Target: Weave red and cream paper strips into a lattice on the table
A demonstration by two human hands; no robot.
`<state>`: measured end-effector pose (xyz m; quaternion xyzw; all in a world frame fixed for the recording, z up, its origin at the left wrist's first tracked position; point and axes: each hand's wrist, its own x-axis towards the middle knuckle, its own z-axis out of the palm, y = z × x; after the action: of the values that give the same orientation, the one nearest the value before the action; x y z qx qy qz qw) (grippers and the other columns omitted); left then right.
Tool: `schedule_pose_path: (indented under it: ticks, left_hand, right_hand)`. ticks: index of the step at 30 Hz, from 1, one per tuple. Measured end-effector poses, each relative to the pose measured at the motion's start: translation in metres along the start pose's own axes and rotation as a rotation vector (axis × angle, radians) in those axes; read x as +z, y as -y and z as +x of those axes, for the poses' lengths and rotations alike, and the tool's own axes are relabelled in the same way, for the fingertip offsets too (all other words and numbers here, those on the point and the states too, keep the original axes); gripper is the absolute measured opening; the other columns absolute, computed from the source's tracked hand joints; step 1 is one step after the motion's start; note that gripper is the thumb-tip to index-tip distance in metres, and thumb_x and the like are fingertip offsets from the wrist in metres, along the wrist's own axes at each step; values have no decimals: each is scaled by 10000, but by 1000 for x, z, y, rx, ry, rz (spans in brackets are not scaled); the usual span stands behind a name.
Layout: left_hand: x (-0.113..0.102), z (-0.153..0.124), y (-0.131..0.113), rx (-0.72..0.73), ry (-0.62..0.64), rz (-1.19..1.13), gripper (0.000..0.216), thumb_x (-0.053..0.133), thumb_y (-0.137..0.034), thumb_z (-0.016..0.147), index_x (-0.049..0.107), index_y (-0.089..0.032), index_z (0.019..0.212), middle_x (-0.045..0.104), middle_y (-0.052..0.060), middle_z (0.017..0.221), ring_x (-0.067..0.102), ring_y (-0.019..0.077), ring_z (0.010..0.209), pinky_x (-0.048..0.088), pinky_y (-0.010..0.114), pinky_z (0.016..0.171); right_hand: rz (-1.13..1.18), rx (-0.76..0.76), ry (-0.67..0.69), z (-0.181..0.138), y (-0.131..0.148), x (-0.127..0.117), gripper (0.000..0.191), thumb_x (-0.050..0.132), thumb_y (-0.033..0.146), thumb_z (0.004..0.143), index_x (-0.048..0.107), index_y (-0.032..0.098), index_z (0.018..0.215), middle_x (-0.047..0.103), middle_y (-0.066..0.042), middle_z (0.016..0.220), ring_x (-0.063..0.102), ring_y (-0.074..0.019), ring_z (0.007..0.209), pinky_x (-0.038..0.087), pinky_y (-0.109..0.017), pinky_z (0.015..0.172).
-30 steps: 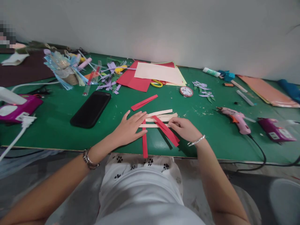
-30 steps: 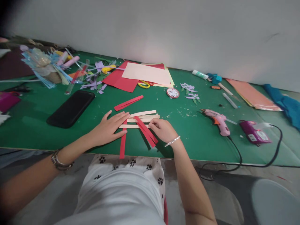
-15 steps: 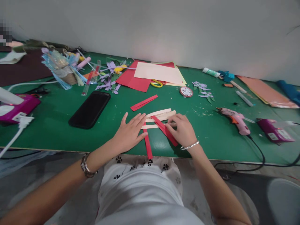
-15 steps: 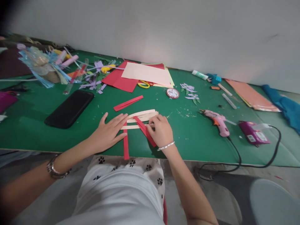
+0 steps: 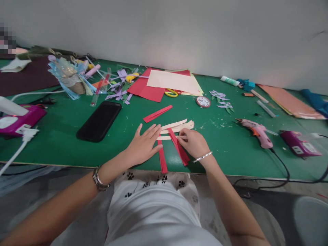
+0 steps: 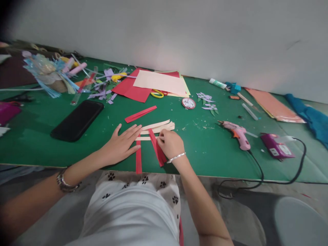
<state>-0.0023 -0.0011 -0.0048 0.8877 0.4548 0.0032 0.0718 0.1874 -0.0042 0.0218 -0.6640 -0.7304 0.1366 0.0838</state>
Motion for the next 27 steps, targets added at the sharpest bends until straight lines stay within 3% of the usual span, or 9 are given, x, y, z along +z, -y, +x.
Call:
schedule_pose_path:
  ticks: [3, 5, 10, 14, 21, 27]
  left_hand:
    - [-1, 5, 3, 8, 14, -11, 538, 211, -402, 928, 227, -141, 1398, 211, 74, 1462, 193, 219, 1348, 56, 526, 1079]
    - [-2, 10, 5, 29, 27, -24, 542, 223, -402, 924, 212, -148, 1403, 197, 71, 1466, 181, 220, 1352, 51, 529, 1078]
    - [-6, 22, 8, 49, 68, -37, 558, 237, -401, 917, 191, -138, 1407, 178, 82, 1470, 161, 227, 1356, 59, 544, 1071]
    - [-7, 30, 9, 66, 69, -48, 563, 214, -402, 918, 170, -135, 1412, 162, 85, 1474, 155, 234, 1357, 74, 553, 1065]
    - [-7, 35, 11, 76, 65, -48, 580, 219, -427, 911, 187, -131, 1409, 171, 81, 1475, 162, 221, 1356, 95, 485, 1089]
    - [-5, 34, 10, 77, 40, -34, 574, 224, -425, 912, 223, -118, 1398, 196, 83, 1469, 182, 232, 1351, 120, 488, 1088]
  right_hand:
    - [86, -63, 45, 8, -8, -6, 176, 507, 200, 774, 497, 188, 599, 559, -5, 597, 500, -137, 596, 347, -246, 568]
    - [78, -128, 2, 14, -14, -10, 177, 518, 191, 763, 515, 184, 586, 568, -17, 625, 507, -144, 641, 362, -257, 620]
    - [-204, -234, -276, 19, -22, -14, 171, 520, 228, 776, 619, 175, 648, 589, -102, 840, 478, -220, 812, 338, -344, 713]
    - [-256, -297, -299, 20, -24, -12, 185, 494, 242, 804, 649, 194, 714, 569, -97, 1047, 451, -235, 920, 286, -379, 743]
    - [-55, -180, -194, 33, -37, -3, 239, 496, 271, 779, 589, 178, 580, 594, -61, 910, 493, -196, 853, 269, -366, 721]
    - [19, -78, -204, 32, -42, -3, 235, 499, 273, 748, 575, 177, 548, 599, -47, 932, 504, -197, 878, 254, -351, 698]
